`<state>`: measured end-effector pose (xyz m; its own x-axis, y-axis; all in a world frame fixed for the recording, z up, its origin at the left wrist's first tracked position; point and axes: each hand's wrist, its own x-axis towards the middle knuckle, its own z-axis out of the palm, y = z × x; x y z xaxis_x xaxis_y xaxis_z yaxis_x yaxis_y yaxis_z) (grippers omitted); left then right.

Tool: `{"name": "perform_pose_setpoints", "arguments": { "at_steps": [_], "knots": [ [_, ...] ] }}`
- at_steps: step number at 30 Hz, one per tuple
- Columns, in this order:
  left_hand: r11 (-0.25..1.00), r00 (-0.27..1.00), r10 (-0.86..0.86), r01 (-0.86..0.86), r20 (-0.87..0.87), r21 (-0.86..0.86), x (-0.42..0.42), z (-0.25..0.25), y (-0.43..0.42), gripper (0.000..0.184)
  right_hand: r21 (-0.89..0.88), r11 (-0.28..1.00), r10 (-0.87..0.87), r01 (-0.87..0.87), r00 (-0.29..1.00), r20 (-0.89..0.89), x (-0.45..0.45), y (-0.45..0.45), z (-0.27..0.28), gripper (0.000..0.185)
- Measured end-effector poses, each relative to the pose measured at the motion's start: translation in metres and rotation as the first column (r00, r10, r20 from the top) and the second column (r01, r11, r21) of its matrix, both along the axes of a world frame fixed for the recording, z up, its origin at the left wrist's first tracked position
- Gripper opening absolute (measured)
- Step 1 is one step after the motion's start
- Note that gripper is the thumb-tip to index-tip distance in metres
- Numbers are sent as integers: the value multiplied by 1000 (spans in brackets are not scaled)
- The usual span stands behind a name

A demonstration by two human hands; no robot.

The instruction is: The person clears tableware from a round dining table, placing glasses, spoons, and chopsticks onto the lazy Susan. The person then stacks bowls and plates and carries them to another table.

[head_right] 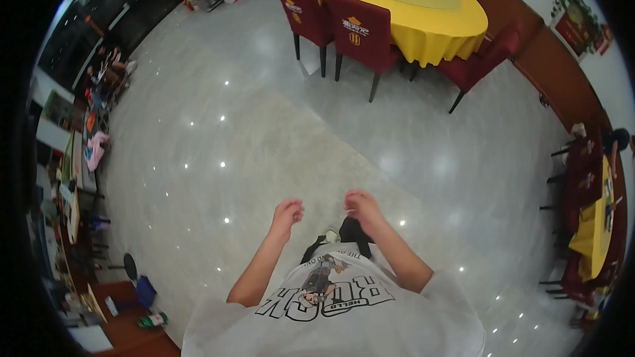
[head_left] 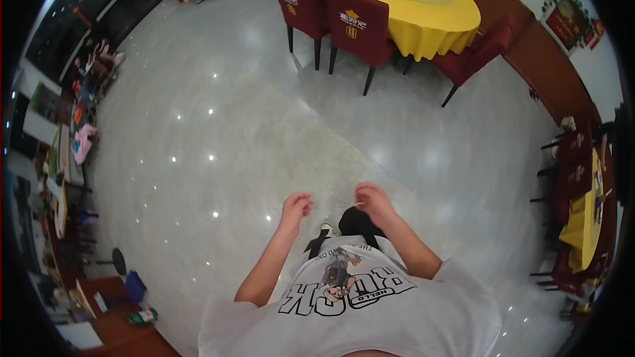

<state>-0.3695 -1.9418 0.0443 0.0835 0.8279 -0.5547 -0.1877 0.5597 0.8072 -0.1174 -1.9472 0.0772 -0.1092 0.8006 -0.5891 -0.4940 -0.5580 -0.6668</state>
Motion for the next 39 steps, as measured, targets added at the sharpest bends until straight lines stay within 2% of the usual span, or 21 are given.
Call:
{"name": "perform_pose_setpoints", "arguments": {
  "at_steps": [1, 3, 5, 7, 8, 9, 10, 12, 14, 16, 20, 23, 24, 26, 27, 29, 32, 34, 36, 37, 39],
  "knots": [
    [1000, 1000, -26, 26, -14, -1, 2, 16, 35, 14, -1, 1000, -26, 26, 1000, -14, 4, 15, 1, 8],
    [977, 989, -140, 146, -46, 158, 12, 45, 99, 13, -7, 975, -220, 220, 975, 21, 12, 54, 0, 8],
    [971, 988, -157, 156, -8, 180, 19, 54, 153, 13, -23, 970, -240, 241, 971, 18, 13, 94, -16, 7],
    [970, 987, -156, 147, 33, 196, 28, 44, 199, 13, -48, 979, -200, 200, 980, 5, 8, 131, -47, 7],
    [982, 982, -142, 124, 124, 144, 30, 32, 219, 14, -36, 979, -200, 199, 980, -7, 1, 157, -64, 7],
    [991, 970, -118, 102, 213, 82, 29, 20, 234, 14, -113, 975, -192, 193, 981, 25, -10, 181, -73, 7],
    [993, 973, -106, 93, 206, 74, 26, 11, 249, 14, -200, 963, -173, 182, 983, 61, -21, 210, -74, 7],
    [982, 945, 22, 41, 325, -184, 17, 4, 283, 15, -215, 966, -138, 146, 989, 52, -46, 283, -64, 5],
    [958, 950, 125, -40, 285, -284, -7, 16, 309, 16, -133, 991, -8, 7, 1000, -4, -75, 338, -57, 8],
    [985, 976, 149, -133, 162, -108, -30, 30, 351, 12, -20, 981, 195, -194, 978, 80, -101, 410, -55, 5],
    [906, 895, 423, -423, 146, -27, -95, 38, 413, 14, 131, 935, 316, -328, 943, 109, -156, 534, 17, 6],
    [790, 763, 612, -602, 207, -114, -137, 21, 455, 16, 262, 865, 410, -427, 904, 118, -191, 614, 29, 3],
    [788, 760, 615, -605, 211, -118, -150, 3, 470, 16, 260, 864, 414, -432, 902, 124, -202, 636, 24, 3],
    [717, 647, 697, -628, 308, -303, -179, -38, 509, 18, 244, 872, 403, -425, 905, 139, -224, 679, 8, 2],
    [692, 643, 719, -623, 265, -365, -186, -38, 534, 18, 248, 871, 399, -423, 906, 143, -235, 698, 0, 2],
    [749, 698, 660, -581, 277, -320, -207, -31, 580, 18, 5, 953, 303, -303, 953, 6, -254, 710, -17, 4],
    [824, 776, 564, -506, 282, -255, -239, -17, 674, 15, -10, 942, 336, -336, 938, 91, -277, 751, -24, 5],
    [921, 883, 388, -363, 265, -139, -261, -12, 734, 15, 38, 947, 315, -320, 944, 100, -287, 790, -13, 8],
    [940, 912, 333, -301, 238, -163, -274, 11, 797, 13, 308, 913, 210, -269, 955, 211, -288, 834, -5, 5],
    [954, 930, 291, -263, 224, -147, -278, 27, 833, 12, 361, 904, 123, -229, 948, 294, -289, 853, 7, 7],
    [984, 969, 177, -169, 174, -62, -281, 54, 897, 12, 417, 896, 26, -154, 955, 297, -289, 898, 6, 7]
  ]
}}
